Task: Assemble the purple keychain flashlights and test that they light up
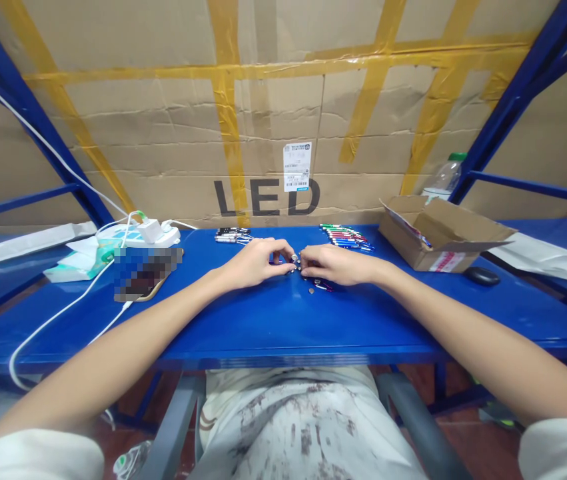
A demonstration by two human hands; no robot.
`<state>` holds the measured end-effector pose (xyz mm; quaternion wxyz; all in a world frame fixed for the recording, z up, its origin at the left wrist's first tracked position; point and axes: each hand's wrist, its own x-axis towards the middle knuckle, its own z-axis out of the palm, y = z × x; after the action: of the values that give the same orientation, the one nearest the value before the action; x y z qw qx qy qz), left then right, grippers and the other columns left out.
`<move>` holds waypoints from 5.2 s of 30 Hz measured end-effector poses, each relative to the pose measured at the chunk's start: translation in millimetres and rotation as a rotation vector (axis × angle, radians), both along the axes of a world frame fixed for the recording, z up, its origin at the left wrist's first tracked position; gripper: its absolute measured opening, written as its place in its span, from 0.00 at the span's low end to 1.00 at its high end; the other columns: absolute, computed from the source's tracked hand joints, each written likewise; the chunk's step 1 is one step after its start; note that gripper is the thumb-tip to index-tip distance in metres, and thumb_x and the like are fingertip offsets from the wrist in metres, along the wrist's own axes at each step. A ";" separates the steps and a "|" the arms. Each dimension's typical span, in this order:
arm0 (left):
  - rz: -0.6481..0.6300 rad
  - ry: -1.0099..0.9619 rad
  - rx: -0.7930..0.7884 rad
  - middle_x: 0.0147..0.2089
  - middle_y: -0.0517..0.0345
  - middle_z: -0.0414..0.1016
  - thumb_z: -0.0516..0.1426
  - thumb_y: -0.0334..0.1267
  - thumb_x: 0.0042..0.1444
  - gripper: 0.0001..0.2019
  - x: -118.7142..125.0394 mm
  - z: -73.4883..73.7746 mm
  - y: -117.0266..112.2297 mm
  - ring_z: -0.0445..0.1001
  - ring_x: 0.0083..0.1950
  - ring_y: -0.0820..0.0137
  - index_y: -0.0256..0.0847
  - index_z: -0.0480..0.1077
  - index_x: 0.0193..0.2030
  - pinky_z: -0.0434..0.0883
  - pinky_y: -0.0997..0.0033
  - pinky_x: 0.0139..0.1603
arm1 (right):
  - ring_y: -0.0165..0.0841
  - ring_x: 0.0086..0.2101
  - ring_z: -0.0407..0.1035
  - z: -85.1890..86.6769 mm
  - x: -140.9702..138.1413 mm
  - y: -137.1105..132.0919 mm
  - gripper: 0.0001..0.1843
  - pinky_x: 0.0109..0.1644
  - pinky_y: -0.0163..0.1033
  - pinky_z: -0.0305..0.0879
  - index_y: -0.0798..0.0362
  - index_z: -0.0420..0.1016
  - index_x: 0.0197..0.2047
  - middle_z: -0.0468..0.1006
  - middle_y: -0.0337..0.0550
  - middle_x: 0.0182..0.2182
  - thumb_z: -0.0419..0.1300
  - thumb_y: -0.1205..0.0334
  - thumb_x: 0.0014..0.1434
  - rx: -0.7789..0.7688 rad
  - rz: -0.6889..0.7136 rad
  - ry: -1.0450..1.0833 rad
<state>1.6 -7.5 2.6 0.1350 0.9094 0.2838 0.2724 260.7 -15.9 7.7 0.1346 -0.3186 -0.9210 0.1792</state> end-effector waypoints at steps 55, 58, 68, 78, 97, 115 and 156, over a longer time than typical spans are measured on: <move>-0.027 0.008 -0.099 0.40 0.57 0.85 0.67 0.44 0.64 0.11 -1.6 -0.3 3.7 0.79 0.38 0.68 0.40 0.80 0.47 0.72 0.71 0.43 | 0.34 0.33 0.71 14.2 3.6 -5.2 0.10 0.42 0.38 0.62 0.51 0.84 0.39 0.81 0.38 0.32 0.70 0.53 0.64 -0.120 0.188 -0.064; -0.028 0.013 -0.098 0.40 0.57 0.85 0.67 0.45 0.64 0.11 -1.4 0.6 3.5 0.79 0.38 0.68 0.40 0.80 0.47 0.72 0.70 0.43 | 0.33 0.31 0.70 11.5 1.2 -6.2 0.09 0.41 0.38 0.62 0.51 0.84 0.38 0.82 0.37 0.30 0.68 0.54 0.66 -0.143 0.185 -0.048; -0.044 0.007 -0.141 0.42 0.58 0.86 0.66 0.45 0.65 0.12 -1.4 -0.3 1.8 0.78 0.38 0.69 0.41 0.81 0.49 0.70 0.71 0.42 | 0.35 0.33 0.72 12.4 1.6 -5.3 0.15 0.39 0.40 0.67 0.51 0.77 0.44 0.80 0.40 0.34 0.61 0.48 0.71 -0.090 -0.040 0.335; -0.037 0.062 -0.052 0.39 0.58 0.84 0.68 0.44 0.65 0.10 0.8 -0.3 -1.0 0.78 0.37 0.69 0.41 0.81 0.47 0.68 0.71 0.41 | 0.34 0.31 0.70 2.2 -7.1 -0.7 0.15 0.37 0.39 0.67 0.51 0.78 0.40 0.80 0.39 0.32 0.68 0.47 0.62 -0.266 -0.065 0.424; -0.066 -0.037 -0.146 0.45 0.56 0.87 0.65 0.44 0.67 0.14 -0.2 -4.0 0.9 0.84 0.46 0.65 0.43 0.74 0.55 0.73 0.68 0.49 | 0.34 0.29 0.68 16.3 19.9 1.8 0.17 0.35 0.39 0.61 0.52 0.77 0.33 0.80 0.40 0.29 0.66 0.47 0.65 -0.291 0.006 -0.091; -0.052 -0.011 -0.108 0.43 0.56 0.84 0.63 0.44 0.67 0.11 2.5 -2.3 -1.8 0.79 0.41 0.67 0.41 0.77 0.51 0.72 0.67 0.46 | 0.37 0.35 0.77 14.5 5.0 -2.2 0.15 0.43 0.44 0.74 0.50 0.73 0.46 0.84 0.42 0.35 0.66 0.49 0.64 -0.237 -0.078 0.397; -0.064 -0.290 -0.719 0.38 0.51 0.81 0.68 0.61 0.61 0.25 -1.9 11.9 -0.9 0.75 0.35 0.71 0.35 0.79 0.40 0.68 0.72 0.33 | 0.41 0.44 0.75 -0.6 -0.3 -3.0 0.13 0.49 0.43 0.68 0.47 0.76 0.51 0.81 0.47 0.44 0.50 0.62 0.79 0.506 0.034 0.333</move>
<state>-0.3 -8.4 14.5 0.4921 0.7645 0.3107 0.2770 260.5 -18.9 7.1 0.3559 -0.2254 -0.9069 -0.0040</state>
